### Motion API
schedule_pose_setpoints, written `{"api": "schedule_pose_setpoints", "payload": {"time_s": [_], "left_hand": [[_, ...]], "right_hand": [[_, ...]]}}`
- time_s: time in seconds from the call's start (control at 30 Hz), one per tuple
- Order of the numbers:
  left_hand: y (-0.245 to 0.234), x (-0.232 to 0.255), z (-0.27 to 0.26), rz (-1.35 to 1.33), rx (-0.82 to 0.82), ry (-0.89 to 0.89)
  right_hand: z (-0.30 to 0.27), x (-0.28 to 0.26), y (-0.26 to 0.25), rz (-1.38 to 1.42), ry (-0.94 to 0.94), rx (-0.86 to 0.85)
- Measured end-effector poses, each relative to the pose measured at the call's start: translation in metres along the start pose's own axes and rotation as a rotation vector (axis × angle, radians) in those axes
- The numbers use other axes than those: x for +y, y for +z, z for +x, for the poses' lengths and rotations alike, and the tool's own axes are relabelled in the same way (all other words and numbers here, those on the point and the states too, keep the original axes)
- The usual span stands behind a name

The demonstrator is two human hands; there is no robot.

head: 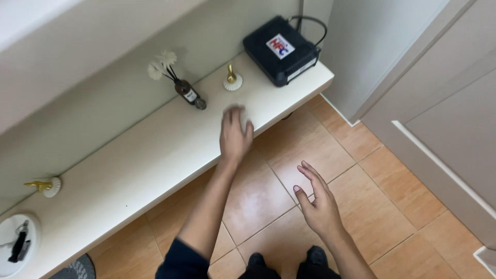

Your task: The person moves various small items from a white shelf to a gray chair, then uses a duster to wipe the shelf surface. Items handled include candle holders, cosmetic bottles, and a decorative stand. The duster is used to clean the shelf before the items are left on the chair.

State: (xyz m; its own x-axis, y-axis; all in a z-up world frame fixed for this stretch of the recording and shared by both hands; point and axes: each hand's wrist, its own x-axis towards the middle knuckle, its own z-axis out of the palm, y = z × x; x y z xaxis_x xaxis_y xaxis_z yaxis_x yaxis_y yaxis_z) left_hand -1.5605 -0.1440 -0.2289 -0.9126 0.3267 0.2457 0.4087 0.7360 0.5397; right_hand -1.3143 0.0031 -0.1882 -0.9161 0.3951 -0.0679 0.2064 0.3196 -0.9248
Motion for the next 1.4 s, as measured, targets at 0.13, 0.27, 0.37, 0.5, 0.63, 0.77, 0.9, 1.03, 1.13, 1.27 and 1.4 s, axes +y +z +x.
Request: {"api": "schedule_pose_setpoints", "payload": {"time_s": [0.13, 0.27, 0.37, 0.5, 0.63, 0.77, 0.9, 1.03, 1.13, 1.27, 1.4], "left_hand": [[-0.013, 0.005, 0.068, -0.005, 0.086, 0.022], [0.02, -0.027, 0.101, 0.051, 0.115, 0.007], [0.029, -0.031, 0.102, 0.046, 0.104, -0.024], [0.036, -0.03, 0.08, 0.042, 0.057, 0.048], [-0.022, 0.022, 0.025, -0.34, 0.018, -0.179], [-0.068, 0.035, -0.052, -1.211, -0.089, -0.584], [-0.085, 0.009, -0.126, -1.711, -0.025, -0.805], [-0.094, -0.015, -0.165, -1.637, 0.066, -0.736], [-0.1, -0.021, -0.182, -1.533, 0.137, -0.836], [-0.104, -0.026, -0.205, -1.708, 0.389, -0.828], [-0.121, -0.03, -0.219, -1.686, 0.528, -0.906]], "right_hand": [[0.016, 0.031, 0.026, -0.054, -0.097, -0.011], [0.025, 0.032, 0.033, -0.06, 0.001, -0.07], [0.033, 0.021, 0.034, -0.102, -0.053, -0.039], [0.04, -0.002, 0.033, -0.099, -0.069, -0.021], [0.039, -0.024, 0.035, -0.094, -0.076, -0.053], [0.03, -0.044, 0.041, 0.051, -0.119, -0.029], [0.017, -0.062, 0.06, 0.139, -0.084, -0.12], [0.062, -0.069, 0.105, 0.069, -0.103, -0.16], [0.139, -0.072, 0.153, -0.037, -0.382, -0.079], [0.208, -0.095, 0.205, -0.069, -0.252, -0.068], [0.23, -0.092, 0.237, -0.326, -0.332, -0.002]]}}
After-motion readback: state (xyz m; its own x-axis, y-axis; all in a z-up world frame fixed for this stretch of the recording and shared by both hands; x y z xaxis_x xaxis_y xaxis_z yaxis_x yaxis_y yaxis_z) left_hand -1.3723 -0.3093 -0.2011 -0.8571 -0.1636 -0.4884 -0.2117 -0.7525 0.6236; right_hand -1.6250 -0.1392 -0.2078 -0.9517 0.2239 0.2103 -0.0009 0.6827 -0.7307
